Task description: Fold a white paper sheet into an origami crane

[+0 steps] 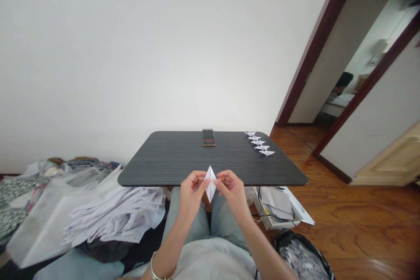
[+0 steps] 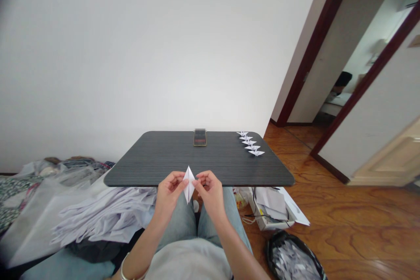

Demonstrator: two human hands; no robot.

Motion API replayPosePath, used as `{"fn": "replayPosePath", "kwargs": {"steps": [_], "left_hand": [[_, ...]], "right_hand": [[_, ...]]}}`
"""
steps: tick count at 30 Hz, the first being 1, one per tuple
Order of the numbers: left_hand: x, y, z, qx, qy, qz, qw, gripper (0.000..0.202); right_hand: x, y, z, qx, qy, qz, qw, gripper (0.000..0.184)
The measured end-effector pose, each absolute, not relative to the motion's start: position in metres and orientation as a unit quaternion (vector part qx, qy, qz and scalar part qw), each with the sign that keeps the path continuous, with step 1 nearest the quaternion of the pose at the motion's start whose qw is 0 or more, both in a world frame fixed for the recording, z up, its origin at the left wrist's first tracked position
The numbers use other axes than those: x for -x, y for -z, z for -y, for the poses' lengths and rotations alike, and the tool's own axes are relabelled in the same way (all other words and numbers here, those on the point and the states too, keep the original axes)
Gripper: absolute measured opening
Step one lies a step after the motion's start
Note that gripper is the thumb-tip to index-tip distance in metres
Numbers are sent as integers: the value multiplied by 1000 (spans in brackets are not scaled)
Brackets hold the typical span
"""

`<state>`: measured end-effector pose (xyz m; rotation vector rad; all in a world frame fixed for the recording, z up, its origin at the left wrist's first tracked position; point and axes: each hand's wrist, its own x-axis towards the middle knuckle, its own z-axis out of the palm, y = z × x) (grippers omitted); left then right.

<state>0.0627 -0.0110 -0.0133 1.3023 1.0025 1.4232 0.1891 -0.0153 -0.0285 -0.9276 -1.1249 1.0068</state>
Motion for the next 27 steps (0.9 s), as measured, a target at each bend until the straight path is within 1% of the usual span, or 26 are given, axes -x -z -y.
{"fn": "replayPosePath", "kwargs": {"steps": [4,11,19,23,27], "left_hand": [[-58,15,10,-560,-581,-445,389,12],[-57,15,11,-580,-639,-395,315,5],[-57,21,13,-597,-657,-341,310,8],[-58,19,13,-606,-650,-330,319,7],[-58,18,13,-612,-649,-320,319,7]], "right_hand": [[-190,32,15,410,-437,507,620,20],[-191,28,16,389,-389,526,648,8],[-192,27,16,372,-396,531,650,7],[-192,27,16,365,-397,524,659,16],[-193,28,14,364,-385,541,653,10]]}}
